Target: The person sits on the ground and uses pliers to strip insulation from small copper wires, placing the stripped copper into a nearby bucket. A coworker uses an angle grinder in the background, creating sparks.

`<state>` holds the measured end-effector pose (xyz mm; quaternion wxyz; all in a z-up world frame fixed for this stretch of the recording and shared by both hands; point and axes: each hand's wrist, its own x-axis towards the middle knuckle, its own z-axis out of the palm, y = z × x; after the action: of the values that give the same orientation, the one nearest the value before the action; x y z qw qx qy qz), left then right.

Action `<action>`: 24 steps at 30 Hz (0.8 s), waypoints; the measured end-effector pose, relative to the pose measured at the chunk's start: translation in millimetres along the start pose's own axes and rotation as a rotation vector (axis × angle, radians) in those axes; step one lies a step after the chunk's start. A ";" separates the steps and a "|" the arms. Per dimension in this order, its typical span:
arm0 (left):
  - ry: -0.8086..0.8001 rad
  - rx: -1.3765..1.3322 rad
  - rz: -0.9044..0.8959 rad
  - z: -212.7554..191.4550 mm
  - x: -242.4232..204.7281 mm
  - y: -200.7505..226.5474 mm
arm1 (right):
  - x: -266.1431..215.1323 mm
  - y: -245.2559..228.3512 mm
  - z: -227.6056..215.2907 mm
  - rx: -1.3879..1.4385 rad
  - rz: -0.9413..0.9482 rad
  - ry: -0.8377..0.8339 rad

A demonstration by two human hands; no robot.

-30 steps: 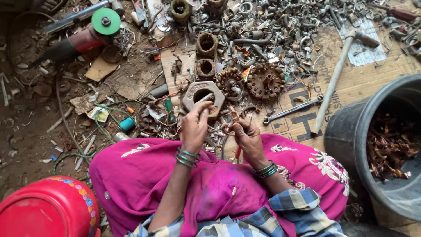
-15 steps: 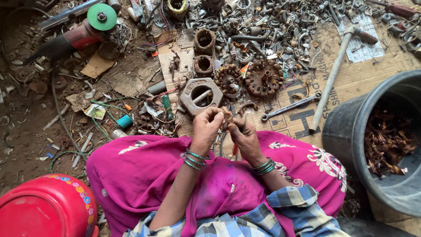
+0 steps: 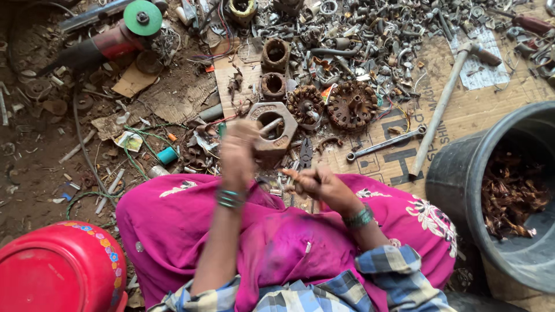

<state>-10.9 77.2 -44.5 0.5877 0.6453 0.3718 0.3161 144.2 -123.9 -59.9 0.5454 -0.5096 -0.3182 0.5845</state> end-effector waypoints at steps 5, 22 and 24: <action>0.066 -0.424 0.119 -52.4 7.9 22.0 | 3.8 -6.6 2.7 -0.269 -0.059 0.080; -0.385 0.211 0.275 15.9 -14.9 36.3 | 3.7 -20.5 -6.9 -0.199 -0.398 0.125; -0.540 -0.126 0.229 21.4 -21.0 34.5 | 2.7 -17.0 -9.7 -0.227 -0.359 0.112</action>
<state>-0.1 47.1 -11.9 0.6648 0.7059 0.1065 0.2199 158.9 -119.6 -47.5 0.5965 -0.5346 -0.4370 0.4091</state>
